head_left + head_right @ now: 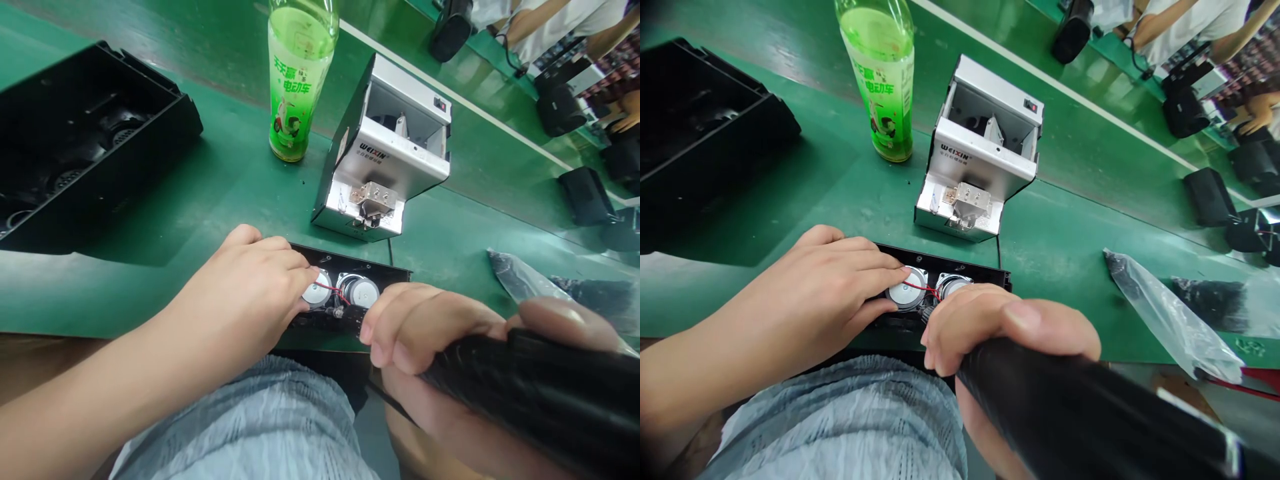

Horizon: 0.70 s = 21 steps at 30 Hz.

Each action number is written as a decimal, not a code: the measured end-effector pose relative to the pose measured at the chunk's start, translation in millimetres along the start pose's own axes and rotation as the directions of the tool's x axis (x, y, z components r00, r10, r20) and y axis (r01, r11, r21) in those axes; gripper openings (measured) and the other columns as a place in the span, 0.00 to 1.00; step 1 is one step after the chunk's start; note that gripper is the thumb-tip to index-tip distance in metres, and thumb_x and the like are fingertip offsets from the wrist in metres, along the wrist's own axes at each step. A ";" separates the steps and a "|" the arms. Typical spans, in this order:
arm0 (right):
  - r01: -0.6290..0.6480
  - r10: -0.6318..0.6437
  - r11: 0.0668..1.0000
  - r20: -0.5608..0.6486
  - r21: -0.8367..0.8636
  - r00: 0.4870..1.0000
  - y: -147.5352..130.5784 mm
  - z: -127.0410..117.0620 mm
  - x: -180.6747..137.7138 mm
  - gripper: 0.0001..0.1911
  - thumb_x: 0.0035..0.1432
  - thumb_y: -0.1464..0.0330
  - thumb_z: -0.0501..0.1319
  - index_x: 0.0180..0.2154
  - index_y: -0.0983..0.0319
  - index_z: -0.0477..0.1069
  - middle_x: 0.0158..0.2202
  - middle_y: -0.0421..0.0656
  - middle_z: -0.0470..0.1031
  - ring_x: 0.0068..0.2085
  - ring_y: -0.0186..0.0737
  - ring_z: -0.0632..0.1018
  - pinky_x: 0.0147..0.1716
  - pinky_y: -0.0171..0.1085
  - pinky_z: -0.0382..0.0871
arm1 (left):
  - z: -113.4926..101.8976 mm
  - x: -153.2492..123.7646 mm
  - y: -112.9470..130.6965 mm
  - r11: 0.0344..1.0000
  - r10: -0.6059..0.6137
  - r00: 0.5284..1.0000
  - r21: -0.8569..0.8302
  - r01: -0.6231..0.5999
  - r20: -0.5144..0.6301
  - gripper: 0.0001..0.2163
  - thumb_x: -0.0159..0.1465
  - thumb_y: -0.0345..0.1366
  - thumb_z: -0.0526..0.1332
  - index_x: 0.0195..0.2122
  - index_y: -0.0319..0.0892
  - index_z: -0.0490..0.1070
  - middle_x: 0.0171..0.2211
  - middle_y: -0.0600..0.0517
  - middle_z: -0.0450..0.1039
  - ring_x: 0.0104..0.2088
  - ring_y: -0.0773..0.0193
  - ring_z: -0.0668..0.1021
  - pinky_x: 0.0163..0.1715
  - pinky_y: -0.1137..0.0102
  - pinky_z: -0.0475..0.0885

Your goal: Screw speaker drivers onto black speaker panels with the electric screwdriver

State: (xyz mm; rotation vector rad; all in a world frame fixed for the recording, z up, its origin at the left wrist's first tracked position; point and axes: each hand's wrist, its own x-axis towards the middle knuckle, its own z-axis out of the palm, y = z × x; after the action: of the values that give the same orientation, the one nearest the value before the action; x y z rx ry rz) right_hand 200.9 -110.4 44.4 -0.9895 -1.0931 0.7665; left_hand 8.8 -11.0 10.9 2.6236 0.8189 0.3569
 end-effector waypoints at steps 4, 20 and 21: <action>0.028 -0.027 1.000 0.120 -0.006 0.992 -1.8 2.8 -4.1 0.17 0.72 0.74 0.56 0.50 0.47 0.78 0.28 0.37 0.79 0.27 0.41 0.79 0.33 0.48 0.79 | 0.5 -2.1 1.2 1.000 -0.004 1.000 0.027 0.004 0.001 0.05 0.70 0.35 0.69 0.46 0.47 0.82 0.44 0.50 0.87 0.43 0.50 0.84 0.41 0.56 0.58; 0.002 -0.008 0.999 0.161 0.040 0.987 7.1 7.3 -10.7 0.13 0.71 0.54 0.59 0.51 0.44 0.80 0.30 0.40 0.81 0.32 0.48 0.80 0.42 0.52 0.74 | 4.2 -8.9 0.3 0.997 0.045 0.998 0.069 -0.041 -0.047 0.09 0.69 0.32 0.70 0.50 0.42 0.83 0.46 0.49 0.88 0.44 0.49 0.86 0.44 0.54 0.62; 0.019 -0.025 0.999 0.161 0.041 0.987 10.2 8.3 -11.5 0.15 0.70 0.50 0.60 0.51 0.45 0.79 0.30 0.40 0.81 0.32 0.48 0.80 0.42 0.52 0.75 | 4.5 -10.0 0.0 0.997 0.046 0.998 0.064 -0.043 -0.050 0.09 0.69 0.31 0.70 0.50 0.42 0.83 0.47 0.49 0.88 0.44 0.49 0.86 0.44 0.54 0.63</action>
State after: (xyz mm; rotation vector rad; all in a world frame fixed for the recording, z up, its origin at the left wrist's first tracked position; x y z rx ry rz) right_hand 189.3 -114.6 32.0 -0.8922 -1.2221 0.8588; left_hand 2.4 -18.1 5.5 2.7047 0.8019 0.4185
